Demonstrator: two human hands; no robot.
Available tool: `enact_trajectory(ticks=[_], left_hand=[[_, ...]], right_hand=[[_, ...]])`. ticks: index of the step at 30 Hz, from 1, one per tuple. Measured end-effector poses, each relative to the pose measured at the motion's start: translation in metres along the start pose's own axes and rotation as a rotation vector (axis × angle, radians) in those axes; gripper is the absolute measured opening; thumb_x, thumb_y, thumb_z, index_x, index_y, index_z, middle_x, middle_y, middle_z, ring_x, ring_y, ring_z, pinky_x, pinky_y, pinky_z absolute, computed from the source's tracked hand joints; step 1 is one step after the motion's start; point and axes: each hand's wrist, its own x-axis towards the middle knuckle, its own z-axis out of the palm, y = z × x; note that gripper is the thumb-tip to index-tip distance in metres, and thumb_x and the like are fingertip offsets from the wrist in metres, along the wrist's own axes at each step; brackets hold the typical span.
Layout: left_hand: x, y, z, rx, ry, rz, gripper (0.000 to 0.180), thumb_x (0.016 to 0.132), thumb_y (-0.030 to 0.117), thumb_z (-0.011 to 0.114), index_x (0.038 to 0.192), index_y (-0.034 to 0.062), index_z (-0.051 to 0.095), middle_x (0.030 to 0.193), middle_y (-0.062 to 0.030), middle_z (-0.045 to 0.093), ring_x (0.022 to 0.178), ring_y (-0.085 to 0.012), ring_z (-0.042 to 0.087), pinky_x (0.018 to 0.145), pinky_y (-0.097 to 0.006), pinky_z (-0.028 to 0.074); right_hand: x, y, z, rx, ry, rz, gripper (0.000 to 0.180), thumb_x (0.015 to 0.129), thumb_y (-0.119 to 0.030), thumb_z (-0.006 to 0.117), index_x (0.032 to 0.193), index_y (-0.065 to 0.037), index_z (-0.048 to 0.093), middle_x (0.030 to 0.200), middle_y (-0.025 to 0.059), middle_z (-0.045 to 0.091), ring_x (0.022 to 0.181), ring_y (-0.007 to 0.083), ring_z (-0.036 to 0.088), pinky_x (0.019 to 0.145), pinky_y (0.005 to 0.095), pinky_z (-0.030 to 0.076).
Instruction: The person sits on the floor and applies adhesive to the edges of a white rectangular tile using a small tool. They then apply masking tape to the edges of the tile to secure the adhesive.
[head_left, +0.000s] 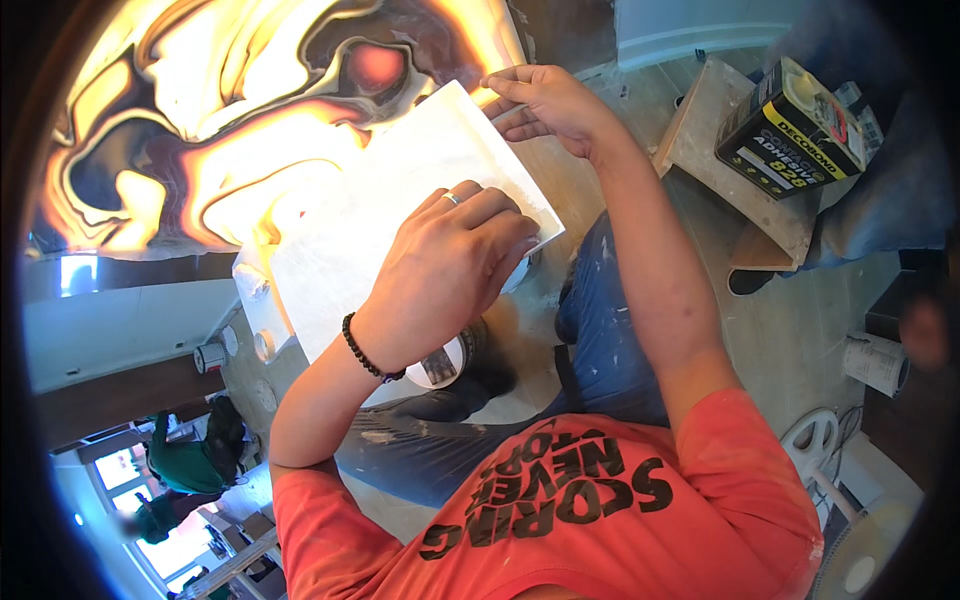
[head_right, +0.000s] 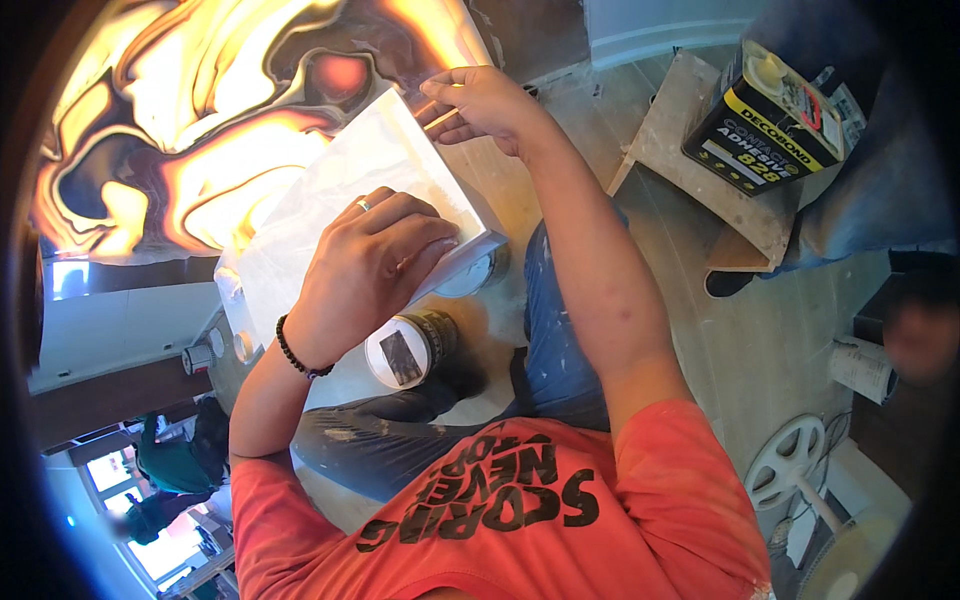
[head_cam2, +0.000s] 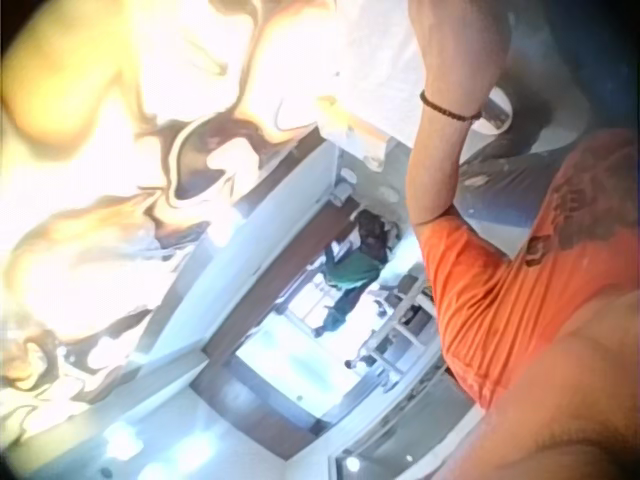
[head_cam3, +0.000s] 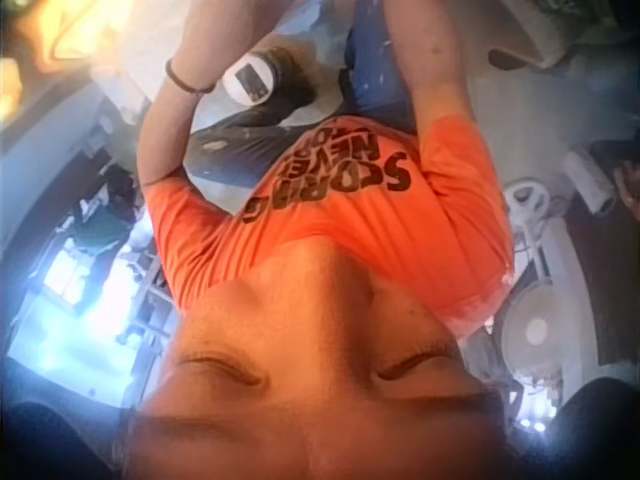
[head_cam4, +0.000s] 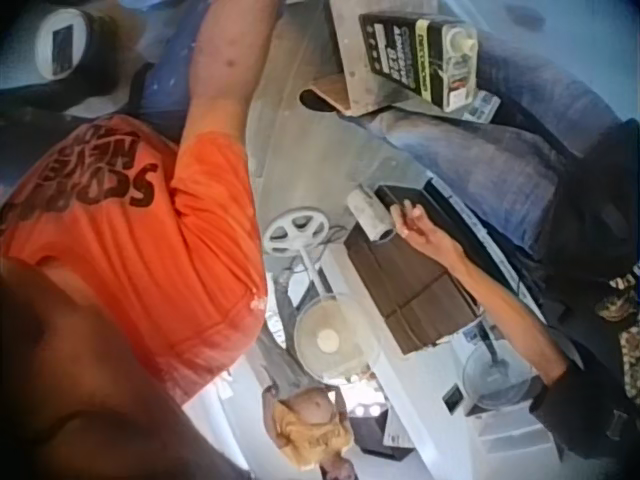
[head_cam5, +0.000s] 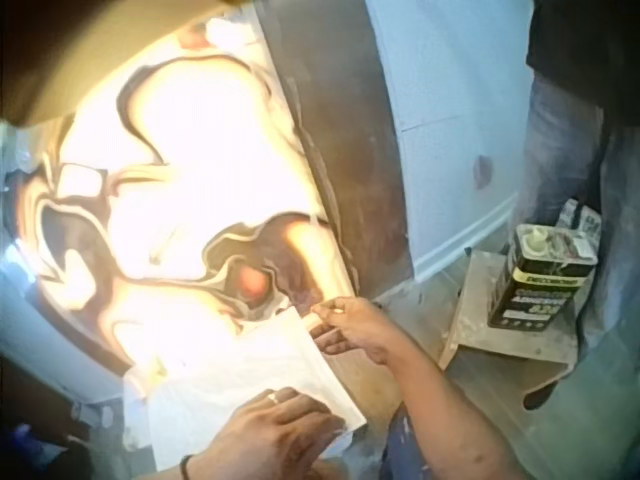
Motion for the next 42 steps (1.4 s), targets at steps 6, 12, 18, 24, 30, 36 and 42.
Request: enact_trajectory(ticks=[6,12,18,24,30,36,42], left_hand=[[0.010,0.006,-0.002,0.063,-0.056,0.026,0.013,0.085,0.010,0.079,0.097,0.0086,0.075,0.091,-0.0048,0.069,0.083,-0.0254,0.067,0.078,-0.037,0.055],[0.018,0.006,-0.008,0.051,-0.114,0.047,0.016,0.081,0.008,0.079,0.097,0.0086,0.076,0.090,-0.0047,0.069,0.081,-0.0259,0.068,0.077,-0.037,0.055],[0.019,0.005,-0.008,0.042,-0.133,0.030,0.017,0.080,0.007,0.079,0.097,0.0081,0.077,0.092,-0.0050,0.071,0.083,-0.0258,0.068,0.078,-0.037,0.056],[0.019,0.009,-0.007,0.109,-0.144,0.036,0.015,0.082,0.007,0.077,0.097,0.0084,0.077,0.094,-0.0049,0.071,0.084,-0.0259,0.069,0.079,-0.037,0.056],[0.013,0.010,-0.003,0.127,-0.103,0.041,0.015,0.084,0.007,0.076,0.098,0.0084,0.075,0.095,-0.0049,0.071,0.087,-0.0253,0.069,0.079,-0.037,0.056],[0.009,0.009,0.004,0.146,-0.037,0.054,0.013,0.084,0.008,0.076,0.097,0.0084,0.074,0.095,-0.0053,0.071,0.087,-0.0257,0.069,0.080,-0.037,0.056],[0.010,0.003,0.001,0.085,-0.066,0.068,0.014,0.084,0.009,0.076,0.098,0.0079,0.073,0.094,-0.0061,0.070,0.086,-0.0270,0.069,0.080,-0.039,0.056]], right_hand=[[-0.004,-0.005,-0.002,0.020,-0.047,-0.011,0.039,0.105,-0.036,0.063,0.126,-0.004,0.064,0.108,0.0131,0.074,0.092,0.0184,0.074,0.083,0.0318,0.061],[-0.005,-0.007,-0.001,0.049,-0.049,-0.017,0.040,0.104,-0.034,0.064,0.124,0.000,0.063,0.107,0.0160,0.074,0.095,0.0215,0.074,0.085,0.0342,0.061],[-0.006,-0.006,-0.002,0.084,-0.058,-0.027,0.039,0.105,-0.033,0.063,0.124,0.001,0.061,0.107,0.0181,0.074,0.095,0.0228,0.074,0.085,0.0344,0.062],[-0.008,-0.005,-0.002,0.110,-0.052,-0.024,0.040,0.105,-0.032,0.063,0.126,0.002,0.060,0.110,0.0189,0.073,0.095,0.0228,0.075,0.086,0.0339,0.062],[-0.010,-0.004,-0.001,0.126,-0.055,-0.036,0.045,0.103,-0.036,0.065,0.128,0.002,0.059,0.111,0.0185,0.072,0.093,0.0221,0.075,0.086,0.0327,0.062],[-0.011,-0.005,-0.002,0.124,-0.067,-0.053,0.049,0.101,-0.040,0.067,0.125,0.002,0.059,0.109,0.0190,0.072,0.093,0.0221,0.075,0.085,0.0325,0.063],[-0.008,-0.002,-0.004,0.141,-0.081,-0.060,0.050,0.100,-0.041,0.069,0.124,0.001,0.058,0.109,0.0197,0.072,0.093,0.0233,0.076,0.086,0.0329,0.064]])
